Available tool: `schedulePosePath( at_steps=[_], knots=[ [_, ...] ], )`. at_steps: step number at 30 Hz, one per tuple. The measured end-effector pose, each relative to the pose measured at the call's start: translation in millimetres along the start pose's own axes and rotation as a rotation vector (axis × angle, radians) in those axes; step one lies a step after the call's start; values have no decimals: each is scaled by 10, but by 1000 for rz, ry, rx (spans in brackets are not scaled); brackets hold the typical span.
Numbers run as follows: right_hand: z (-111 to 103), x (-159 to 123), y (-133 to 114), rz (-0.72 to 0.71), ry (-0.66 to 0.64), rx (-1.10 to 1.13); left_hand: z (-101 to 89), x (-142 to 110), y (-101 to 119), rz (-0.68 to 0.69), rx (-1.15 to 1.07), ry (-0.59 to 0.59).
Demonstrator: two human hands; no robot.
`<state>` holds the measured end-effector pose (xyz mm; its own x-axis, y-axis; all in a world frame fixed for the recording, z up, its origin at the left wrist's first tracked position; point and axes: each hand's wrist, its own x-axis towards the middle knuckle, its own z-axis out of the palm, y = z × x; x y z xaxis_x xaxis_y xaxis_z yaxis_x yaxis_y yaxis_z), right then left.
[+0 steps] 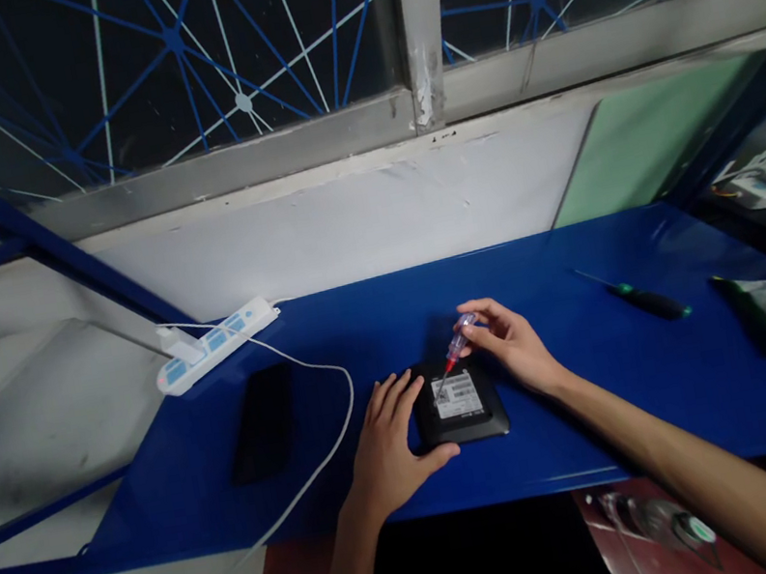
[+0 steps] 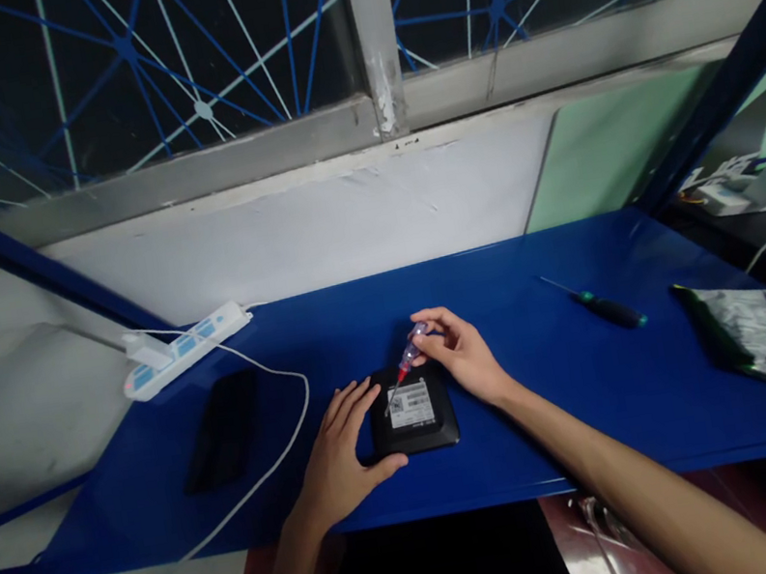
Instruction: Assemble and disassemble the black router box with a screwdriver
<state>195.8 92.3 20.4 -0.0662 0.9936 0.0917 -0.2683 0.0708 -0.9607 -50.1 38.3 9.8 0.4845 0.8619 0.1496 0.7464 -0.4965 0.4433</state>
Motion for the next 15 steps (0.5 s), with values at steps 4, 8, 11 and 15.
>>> schedulePosePath(
  at_steps=[4, 8, 11, 15],
  knots=[
    [38, -20, 8, 17, -36, 1, -7, 6, 3, 3, -2, -3],
    [63, -39, 15, 12, -56, -2, -13, 1, -1, 3, -3, -5],
    [66, -43, 15, 22, -55, -23, -10, -6, -2, 5, 1, -4],
    [62, -40, 20, 17, -65, -10, -3, -5, 0, 3, 3, -3]
  ],
)
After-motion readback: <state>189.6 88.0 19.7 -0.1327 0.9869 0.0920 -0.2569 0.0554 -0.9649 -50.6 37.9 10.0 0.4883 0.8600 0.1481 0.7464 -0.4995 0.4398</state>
